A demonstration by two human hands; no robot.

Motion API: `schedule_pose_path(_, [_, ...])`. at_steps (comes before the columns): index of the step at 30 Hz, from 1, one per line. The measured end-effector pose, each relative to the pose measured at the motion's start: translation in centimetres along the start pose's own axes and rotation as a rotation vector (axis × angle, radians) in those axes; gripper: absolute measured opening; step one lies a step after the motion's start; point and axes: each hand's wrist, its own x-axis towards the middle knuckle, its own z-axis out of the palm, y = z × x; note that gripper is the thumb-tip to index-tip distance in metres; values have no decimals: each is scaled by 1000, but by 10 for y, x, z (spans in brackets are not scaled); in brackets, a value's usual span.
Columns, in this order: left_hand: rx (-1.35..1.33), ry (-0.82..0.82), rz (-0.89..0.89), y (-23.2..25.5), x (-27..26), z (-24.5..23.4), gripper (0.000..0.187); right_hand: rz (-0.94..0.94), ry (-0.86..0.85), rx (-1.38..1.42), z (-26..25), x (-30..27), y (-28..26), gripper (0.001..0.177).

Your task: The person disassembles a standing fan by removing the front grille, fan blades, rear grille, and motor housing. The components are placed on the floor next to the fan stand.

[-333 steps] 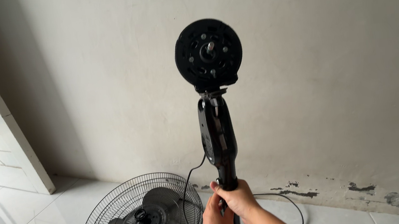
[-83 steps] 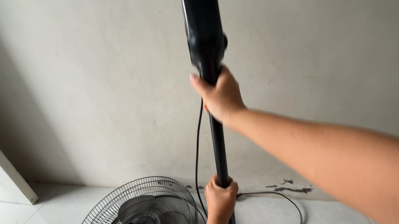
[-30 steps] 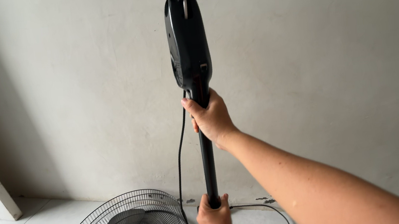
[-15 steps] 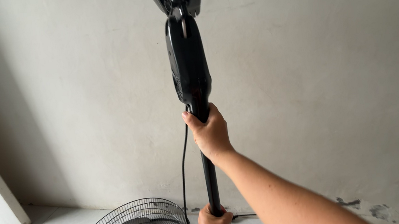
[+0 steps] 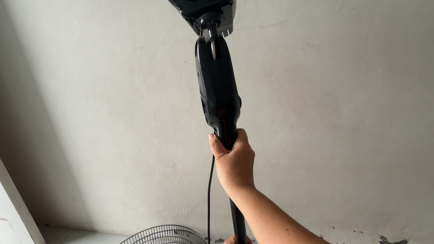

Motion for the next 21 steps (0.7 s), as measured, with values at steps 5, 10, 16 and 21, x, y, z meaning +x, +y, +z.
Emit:
schedule_pose_path(5, [32,22,-56,-8,1,-2,22,-5,-2,-8,-3,-4,-1,33])
schedule_pose_path(10, [-18,-3,-143,22,17,-21,24,72,-84,-41,-8,-1,3,34])
schedule_pose_path(16, [-150,94,-252,174,11,-87,39,437,-362,-65,-30,17,-13,48])
schedule_pose_path(21, [-266,188,-265,358,-25,-144,39,747,-396,124,-72,37,-44,91])
